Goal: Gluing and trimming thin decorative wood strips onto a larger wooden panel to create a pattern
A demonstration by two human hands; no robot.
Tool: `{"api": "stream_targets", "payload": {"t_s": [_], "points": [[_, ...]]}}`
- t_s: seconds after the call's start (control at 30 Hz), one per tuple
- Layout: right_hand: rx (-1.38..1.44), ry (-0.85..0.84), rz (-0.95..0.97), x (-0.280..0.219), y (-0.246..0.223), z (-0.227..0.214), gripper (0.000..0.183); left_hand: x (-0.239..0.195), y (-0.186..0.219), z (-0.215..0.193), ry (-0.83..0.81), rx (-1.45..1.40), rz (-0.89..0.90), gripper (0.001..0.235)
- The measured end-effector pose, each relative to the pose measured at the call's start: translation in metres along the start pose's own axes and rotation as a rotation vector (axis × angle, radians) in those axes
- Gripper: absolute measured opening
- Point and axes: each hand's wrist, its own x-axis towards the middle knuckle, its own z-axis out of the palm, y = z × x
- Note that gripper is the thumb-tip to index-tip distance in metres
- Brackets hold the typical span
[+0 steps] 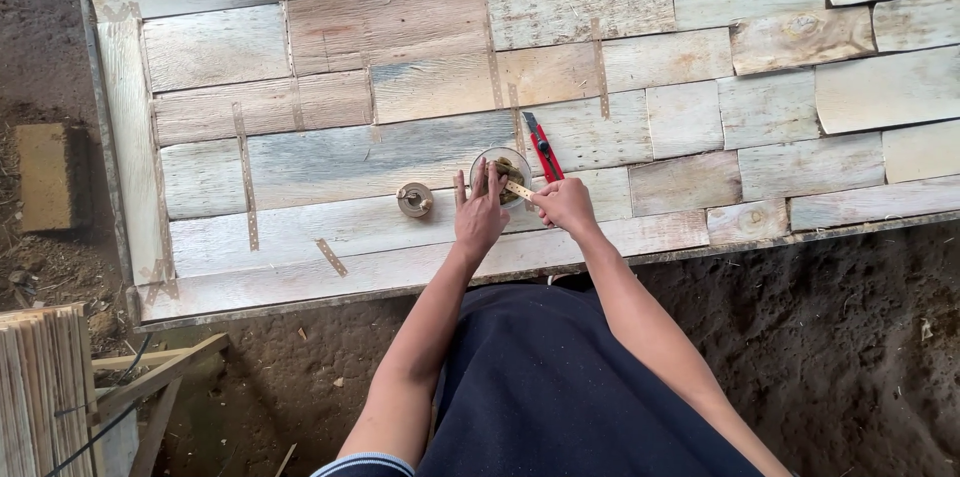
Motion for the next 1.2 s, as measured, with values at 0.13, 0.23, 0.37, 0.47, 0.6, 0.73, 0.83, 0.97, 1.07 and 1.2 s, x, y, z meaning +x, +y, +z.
{"api": "stream_targets", "payload": {"t_s": [0.13,0.23,0.37,0.47,0.6,0.73,0.83,0.97,1.07,1.2], "points": [[0.015,0.009,-0.015,-0.004,0.004,-0.007,0.024,0.001,0.0,0.005,0.014,0.027,0.004,0.087],[0.03,-0.003,-0.023,-0.008,0.006,-0.014,0.025,-0.001,0.003,0.003,0.017,0.028,-0.005,0.089],[0.061,-0.036,-0.023,-0.009,0.012,-0.026,0.024,0.0,0.004,0.008,0.046,0.069,0.001,0.086],[0.095,-0.07,-0.024,-0.011,0.012,-0.037,0.023,0.0,0.003,0.012,0.072,0.081,-0.005,0.087],[0.146,-0.13,-0.017,-0.021,0.001,-0.06,0.025,-0.003,0.009,0.014,0.125,0.055,-0.026,0.089],[0.051,-0.218,-0.01,-0.044,-0.032,-0.101,0.027,-0.006,0.014,0.006,0.109,0.005,-0.035,0.108],[-0.063,-0.283,-0.049,-0.035,-0.026,-0.121,0.021,-0.013,0.019,-0.001,0.169,-0.106,0.013,0.113],[-0.26,-0.252,-0.108,-0.027,-0.02,-0.138,0.034,-0.006,0.029,0.011,0.558,-0.251,0.139,0.071],[-0.419,-0.234,-0.23,-0.03,-0.021,-0.149,0.046,0.018,0.045,0.031,0.599,-0.428,0.196,0.04],[-0.549,-0.236,-0.403,-0.02,-0.013,-0.158,0.05,0.03,0.09,0.006,0.384,-0.706,0.343,0.02]]}}
